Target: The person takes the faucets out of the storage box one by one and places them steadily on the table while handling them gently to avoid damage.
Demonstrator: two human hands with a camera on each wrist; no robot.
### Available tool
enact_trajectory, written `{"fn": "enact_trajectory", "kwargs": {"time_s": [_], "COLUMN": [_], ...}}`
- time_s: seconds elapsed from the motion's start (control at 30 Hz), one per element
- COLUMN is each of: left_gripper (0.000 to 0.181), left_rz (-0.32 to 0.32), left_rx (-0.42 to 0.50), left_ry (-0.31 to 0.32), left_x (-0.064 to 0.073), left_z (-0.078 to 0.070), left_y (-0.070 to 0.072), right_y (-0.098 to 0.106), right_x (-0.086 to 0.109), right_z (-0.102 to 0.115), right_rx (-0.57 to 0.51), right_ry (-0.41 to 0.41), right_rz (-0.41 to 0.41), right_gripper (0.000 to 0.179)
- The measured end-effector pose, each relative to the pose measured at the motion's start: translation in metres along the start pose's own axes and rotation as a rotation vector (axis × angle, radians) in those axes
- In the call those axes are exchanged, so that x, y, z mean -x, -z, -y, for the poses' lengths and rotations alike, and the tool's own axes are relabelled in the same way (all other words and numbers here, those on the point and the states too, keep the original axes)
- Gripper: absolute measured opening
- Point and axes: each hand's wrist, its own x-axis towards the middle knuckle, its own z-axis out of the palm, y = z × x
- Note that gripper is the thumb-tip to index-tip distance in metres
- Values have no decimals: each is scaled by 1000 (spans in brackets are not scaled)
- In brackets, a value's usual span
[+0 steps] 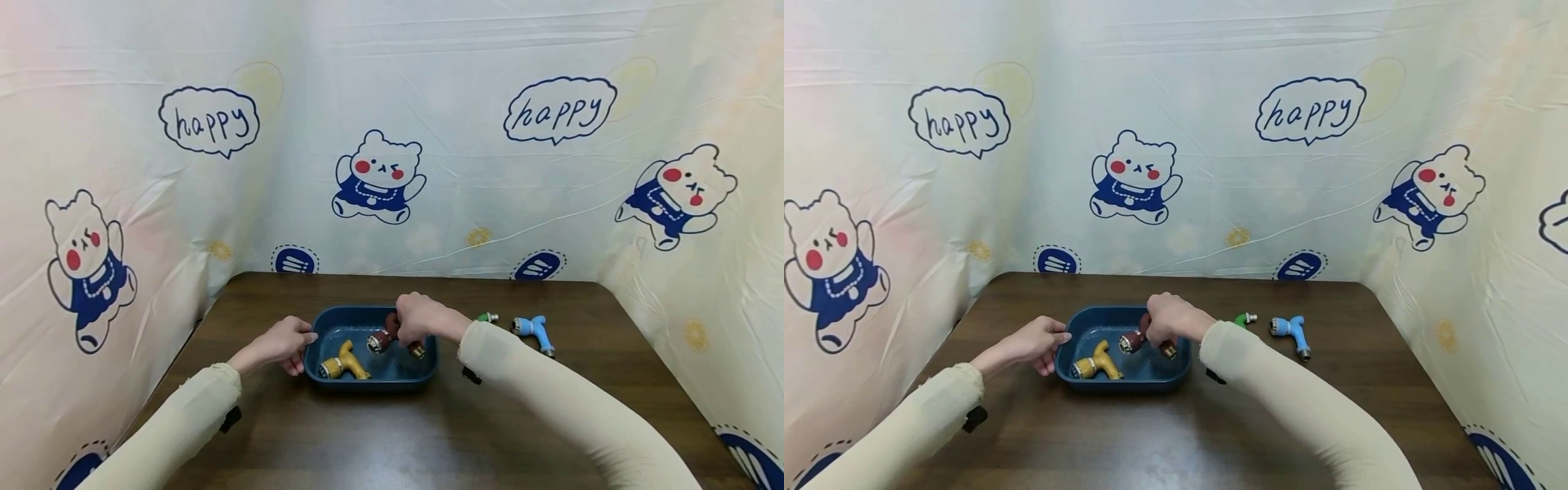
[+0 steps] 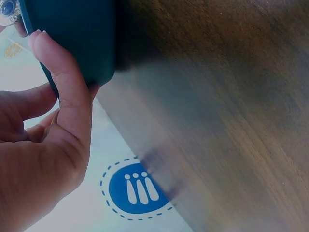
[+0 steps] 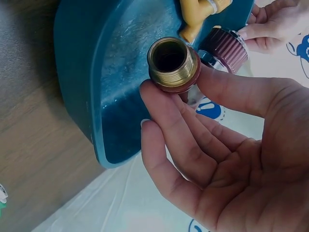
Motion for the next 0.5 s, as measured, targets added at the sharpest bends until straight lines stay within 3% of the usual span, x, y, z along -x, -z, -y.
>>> {"fn": "enact_trajectory", "kwargs": {"time_s": [0.5], "left_gripper": [38], "left_rz": [-3], "left_rx": [-5], "left_ry": [6], "left_x": [2], "left_z": [-1], "left_y": [0], "right_y": [8], "right_x": [16], "right_z": [-6], "right_rx": [25], "right_ry": [25], "right_rz": [-29], "right_gripper": [30]}}
